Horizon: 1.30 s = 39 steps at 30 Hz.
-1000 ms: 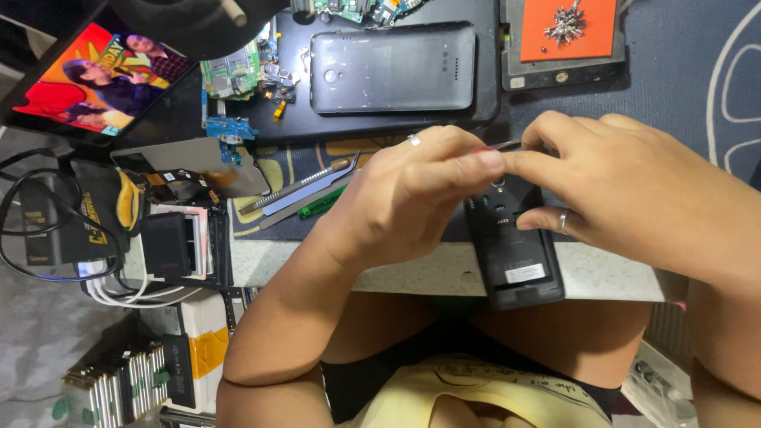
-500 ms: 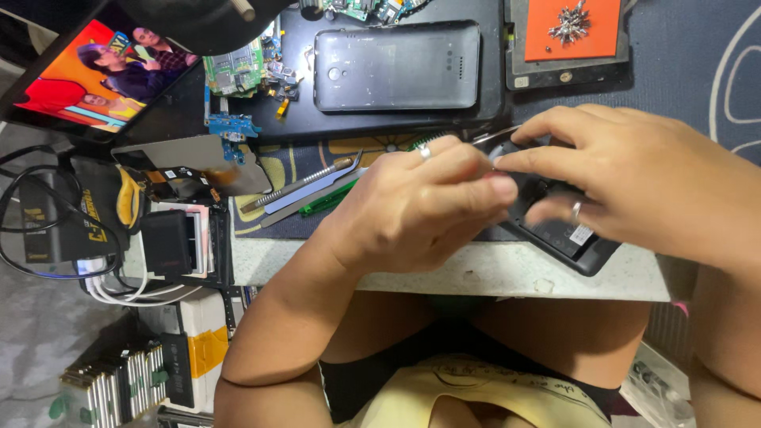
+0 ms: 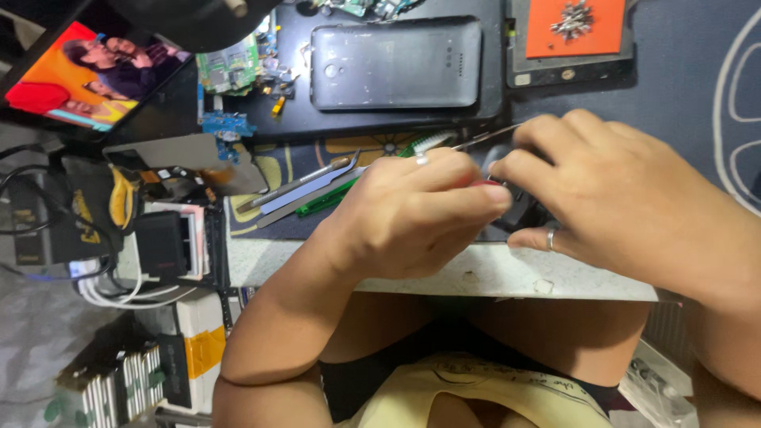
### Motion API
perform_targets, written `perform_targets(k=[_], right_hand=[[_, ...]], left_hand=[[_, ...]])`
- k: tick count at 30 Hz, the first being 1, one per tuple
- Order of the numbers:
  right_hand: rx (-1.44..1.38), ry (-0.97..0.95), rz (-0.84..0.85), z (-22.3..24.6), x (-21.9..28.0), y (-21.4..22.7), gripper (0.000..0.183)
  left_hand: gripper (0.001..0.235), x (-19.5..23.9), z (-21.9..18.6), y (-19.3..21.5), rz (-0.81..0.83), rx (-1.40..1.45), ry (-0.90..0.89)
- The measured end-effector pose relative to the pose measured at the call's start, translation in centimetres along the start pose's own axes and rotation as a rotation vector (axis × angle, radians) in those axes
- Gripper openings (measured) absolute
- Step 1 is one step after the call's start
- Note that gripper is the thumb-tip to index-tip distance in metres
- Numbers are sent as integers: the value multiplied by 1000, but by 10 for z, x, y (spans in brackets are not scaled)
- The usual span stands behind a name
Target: The person cleans a workbench with a brush, then uses a screwdriver to remove screws from a mobile phone. They remove the back cover, extract the battery, and use a metal pick to pry open the phone casing.
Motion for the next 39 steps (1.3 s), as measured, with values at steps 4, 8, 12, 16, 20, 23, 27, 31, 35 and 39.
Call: perform_targets(k=[4, 8, 12, 16, 20, 23, 27, 31, 35, 39], right_hand=[[-112, 72, -1, -5, -3, 4, 69], [-184, 34, 11, -7, -3, 6, 75], [-25, -48, 41, -7, 1, 5, 91], [-11, -54, 79, -9, 2, 3, 90], [-9, -54, 94, -10, 3, 4, 89], [-20, -51, 87, -11, 3, 2, 89], [-15, -57, 114, -13, 4, 1, 90], [-37, -51, 104, -14, 2, -1, 90], [3, -38, 108, -15, 2, -4, 97], [24, -39, 129, -16, 3, -5, 92]], left_hand=[[54, -2, 8, -1, -185, 121, -47], [55, -2, 13, -3, -209, 49, -72], [58, -2, 12, -7, -178, 12, -92], [61, -5, 13, -10, -159, -28, -97], [61, -6, 14, -12, -159, -37, -102], [59, -7, 13, -13, -155, -27, -92], [57, -7, 12, -11, -91, 28, -43], [54, -5, 11, -11, -59, 100, -3], [53, -6, 13, -16, -90, 93, 21], [55, -7, 13, -21, -123, 30, 13]])
Point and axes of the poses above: each hand's wrist, its own x-axis away from the middle knuckle, its own y-axis out of the back of the hand, z = x × y, the point moved 1 cm from there along -x, towards the middle knuckle, and after that the axes turned 4 degrees about -x, right-handed, at the moved point
